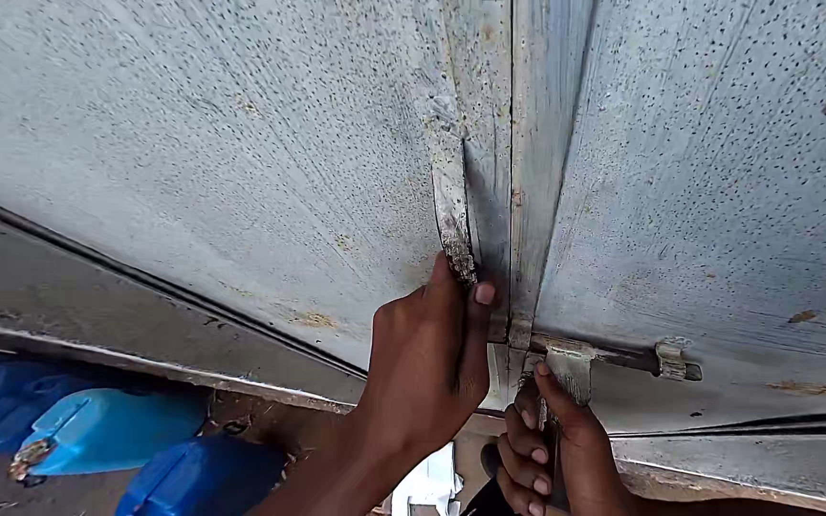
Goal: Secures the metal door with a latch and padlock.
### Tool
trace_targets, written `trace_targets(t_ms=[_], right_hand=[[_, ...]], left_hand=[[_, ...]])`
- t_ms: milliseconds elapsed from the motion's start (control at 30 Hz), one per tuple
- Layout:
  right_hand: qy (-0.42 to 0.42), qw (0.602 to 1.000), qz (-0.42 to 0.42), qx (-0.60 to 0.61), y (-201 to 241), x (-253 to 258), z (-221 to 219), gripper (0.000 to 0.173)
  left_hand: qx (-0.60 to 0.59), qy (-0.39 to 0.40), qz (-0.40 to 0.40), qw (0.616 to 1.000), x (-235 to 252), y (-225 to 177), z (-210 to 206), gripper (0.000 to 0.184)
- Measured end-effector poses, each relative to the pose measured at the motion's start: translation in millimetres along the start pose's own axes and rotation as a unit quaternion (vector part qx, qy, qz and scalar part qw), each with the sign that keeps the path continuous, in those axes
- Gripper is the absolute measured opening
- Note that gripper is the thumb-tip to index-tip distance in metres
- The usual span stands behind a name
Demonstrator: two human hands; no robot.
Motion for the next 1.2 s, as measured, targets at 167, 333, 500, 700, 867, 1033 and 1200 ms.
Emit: trace_targets(t_ms=[167,333,500,700,867,1033,1200], right_hand=[[0.083,0.994,0.067,-0.026,-2.5,1.3,21.1,0.05],[0.117,0.978,0.133,-0.108,4.7,-2.3,22.7,0.052],[0.059,0.951,0.188,-0.237,2.9,-14.3,32.2,0.057],[0.034,0.924,0.199,-0.324,8.8,-14.4,40.1,0.061],[0.015,0.915,0.227,-0.334,8.4,-6.9,49.6,0.061],[0.056,0.915,0.216,-0.335,3.2,-5.7,57.5,0.054],[0.122,0.911,0.206,-0.336,-3.9,-12.1,56.2,0.05]], left_hand=[[-0.11,0.057,0.001,0.992,-11.2,7.8,6.6,0.028],[-0.463,0.04,0.101,0.879,-71.8,66.9,-11.5,0.043],[-0.525,0.204,0.398,0.724,-182.2,149.2,-207.9,0.038],[-0.704,0.327,0.422,0.468,-190.9,81.9,-283.4,0.057],[-0.784,0.295,0.463,0.292,-190.9,64.5,-294.6,0.043],[-0.735,0.182,0.446,0.478,-181.2,93.1,-267.5,0.047],[-0.443,0.229,0.328,0.803,-142.2,115.2,-216.9,0.055]])
Point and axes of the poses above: each hand's wrist, its own x-axis towards the middle knuckle, its own z-axis out of the back of the hand, y = z × x, the point moved 10 cm from there along x, towards the middle knuckle, and after that the axes turned 13 degrees about z, right-handed, at the moved point
